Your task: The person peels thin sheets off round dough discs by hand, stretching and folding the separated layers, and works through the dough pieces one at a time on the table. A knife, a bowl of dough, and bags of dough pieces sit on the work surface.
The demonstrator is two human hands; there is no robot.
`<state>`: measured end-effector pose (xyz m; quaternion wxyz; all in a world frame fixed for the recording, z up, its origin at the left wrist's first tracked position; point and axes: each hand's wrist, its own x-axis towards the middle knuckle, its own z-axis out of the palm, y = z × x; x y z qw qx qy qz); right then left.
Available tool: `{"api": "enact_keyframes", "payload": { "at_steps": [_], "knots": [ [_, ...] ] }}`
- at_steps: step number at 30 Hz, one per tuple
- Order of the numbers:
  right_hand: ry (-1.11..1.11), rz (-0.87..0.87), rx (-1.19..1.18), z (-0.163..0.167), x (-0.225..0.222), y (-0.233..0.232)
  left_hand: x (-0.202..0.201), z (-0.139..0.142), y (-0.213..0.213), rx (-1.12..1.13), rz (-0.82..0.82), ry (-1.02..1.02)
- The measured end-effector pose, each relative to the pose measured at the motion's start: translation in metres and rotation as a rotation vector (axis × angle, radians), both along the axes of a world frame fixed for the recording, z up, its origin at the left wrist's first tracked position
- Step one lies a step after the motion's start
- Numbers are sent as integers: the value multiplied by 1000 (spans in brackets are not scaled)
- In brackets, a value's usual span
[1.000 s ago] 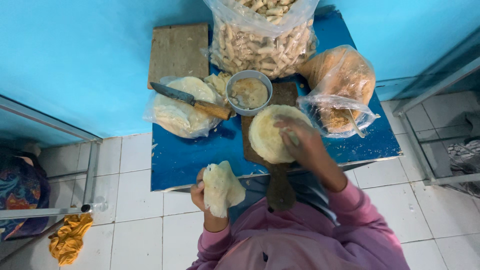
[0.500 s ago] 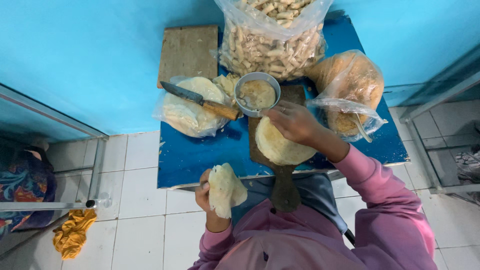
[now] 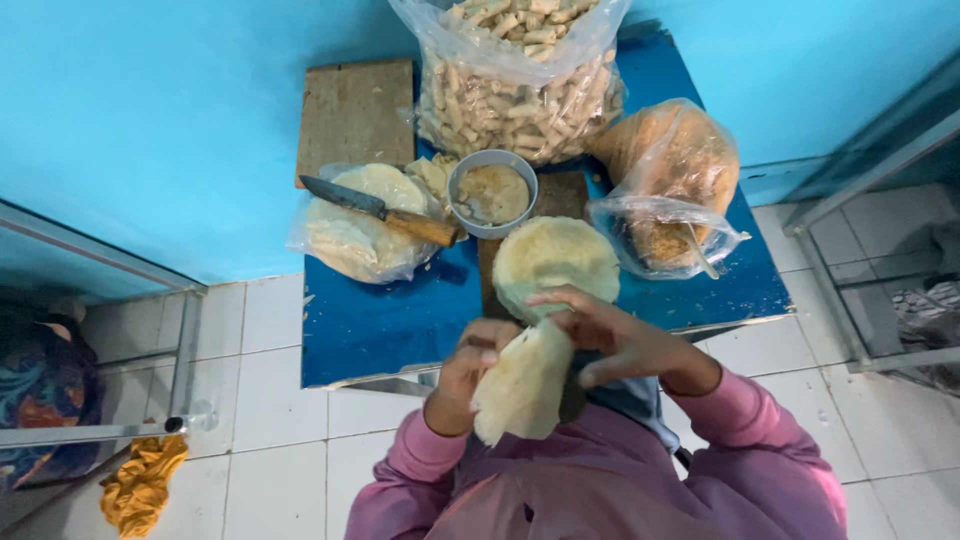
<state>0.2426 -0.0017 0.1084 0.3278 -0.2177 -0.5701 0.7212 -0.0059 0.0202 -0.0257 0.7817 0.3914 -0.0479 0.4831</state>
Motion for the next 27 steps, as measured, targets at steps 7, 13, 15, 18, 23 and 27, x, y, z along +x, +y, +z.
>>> {"api": "enact_keyframes", "payload": {
  "at_steps": [7, 13, 15, 18, 23, 27],
  "knots": [
    [-263, -485, 262, -10, 36, 19, 36, 45, 45, -102, 319, 431],
    [-696, -668, 543, -28, 36, 84, 52, 77, 60, 454, 915, 1034],
    [-735, -717, 538, -32, 35, 87, 52, 85, 57, 399, 887, 1116],
    [-722, -759, 497, -34, 35, 87, 53, 92, 46, 591, 1060, 1057],
    [-748, -849, 765, -38, 28, 89, 59, 98, 39, 619, 1173, 1327],
    [-768, -898, 991, -46, 29, 85, 55, 98, 32, 758, 1302, 1363]
  ]
}}
